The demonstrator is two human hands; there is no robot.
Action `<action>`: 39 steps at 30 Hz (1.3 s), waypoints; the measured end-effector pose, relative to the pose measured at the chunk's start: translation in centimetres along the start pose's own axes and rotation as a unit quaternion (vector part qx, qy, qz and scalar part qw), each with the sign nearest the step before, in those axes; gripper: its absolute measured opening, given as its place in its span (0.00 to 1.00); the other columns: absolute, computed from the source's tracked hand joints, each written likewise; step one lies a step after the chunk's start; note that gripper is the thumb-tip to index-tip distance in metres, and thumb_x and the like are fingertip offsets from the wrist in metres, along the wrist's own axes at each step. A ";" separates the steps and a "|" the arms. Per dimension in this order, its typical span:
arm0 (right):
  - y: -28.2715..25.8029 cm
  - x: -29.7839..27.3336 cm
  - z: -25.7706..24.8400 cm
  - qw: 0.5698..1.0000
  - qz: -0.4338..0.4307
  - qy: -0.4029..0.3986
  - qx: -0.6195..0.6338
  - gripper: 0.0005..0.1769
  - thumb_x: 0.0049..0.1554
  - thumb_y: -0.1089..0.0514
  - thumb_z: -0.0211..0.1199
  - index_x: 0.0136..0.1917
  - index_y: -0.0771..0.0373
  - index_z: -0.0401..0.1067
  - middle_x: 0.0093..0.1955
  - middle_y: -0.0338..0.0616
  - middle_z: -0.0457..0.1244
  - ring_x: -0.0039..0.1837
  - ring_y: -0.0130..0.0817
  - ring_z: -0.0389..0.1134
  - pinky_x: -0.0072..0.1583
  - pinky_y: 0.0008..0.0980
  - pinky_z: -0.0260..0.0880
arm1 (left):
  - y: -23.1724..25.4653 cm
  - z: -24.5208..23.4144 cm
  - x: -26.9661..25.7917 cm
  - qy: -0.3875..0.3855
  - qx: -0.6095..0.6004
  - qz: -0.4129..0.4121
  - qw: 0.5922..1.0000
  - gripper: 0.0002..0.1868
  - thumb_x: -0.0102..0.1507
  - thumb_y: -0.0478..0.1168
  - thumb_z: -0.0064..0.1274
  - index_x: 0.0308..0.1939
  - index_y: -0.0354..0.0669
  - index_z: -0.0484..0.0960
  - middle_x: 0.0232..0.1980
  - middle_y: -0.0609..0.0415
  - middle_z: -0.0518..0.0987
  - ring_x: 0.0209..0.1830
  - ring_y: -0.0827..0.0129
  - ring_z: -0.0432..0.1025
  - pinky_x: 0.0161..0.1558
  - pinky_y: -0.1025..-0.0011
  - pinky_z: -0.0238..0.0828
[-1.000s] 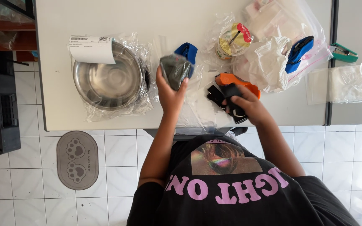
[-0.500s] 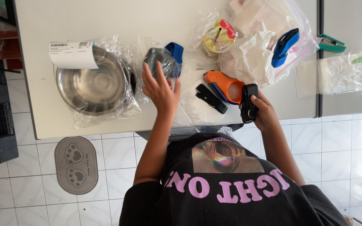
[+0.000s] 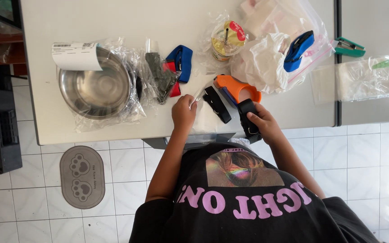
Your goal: The person places pet accessories like collars and leashes into small plastic bags, seals them, and organizes them on a table with other items including a metal bowl and a large bag of dog food.
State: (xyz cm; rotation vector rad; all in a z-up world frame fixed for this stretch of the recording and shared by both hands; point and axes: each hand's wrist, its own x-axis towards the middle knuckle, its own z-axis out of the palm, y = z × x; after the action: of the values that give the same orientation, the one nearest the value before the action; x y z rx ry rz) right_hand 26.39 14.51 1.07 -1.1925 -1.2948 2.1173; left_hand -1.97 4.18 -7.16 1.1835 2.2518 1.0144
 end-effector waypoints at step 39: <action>6.1 9.0 11.7 0.706 -0.222 0.099 -0.665 0.31 0.58 0.67 0.53 0.74 0.65 0.57 0.56 0.58 0.62 0.53 0.58 0.67 0.52 0.49 0.72 | 4.3 -11.0 -1.9 0.071 -0.570 -0.066 0.816 0.15 0.65 0.32 0.61 0.55 0.35 0.79 0.37 0.52 0.83 0.33 0.71 0.77 0.40 0.72 0.77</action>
State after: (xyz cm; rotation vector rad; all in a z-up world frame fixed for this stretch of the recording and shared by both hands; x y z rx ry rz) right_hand 12.36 11.37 -5.81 -1.2085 -2.7222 0.4253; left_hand -5.50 -0.31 3.30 0.3921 1.2637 1.9787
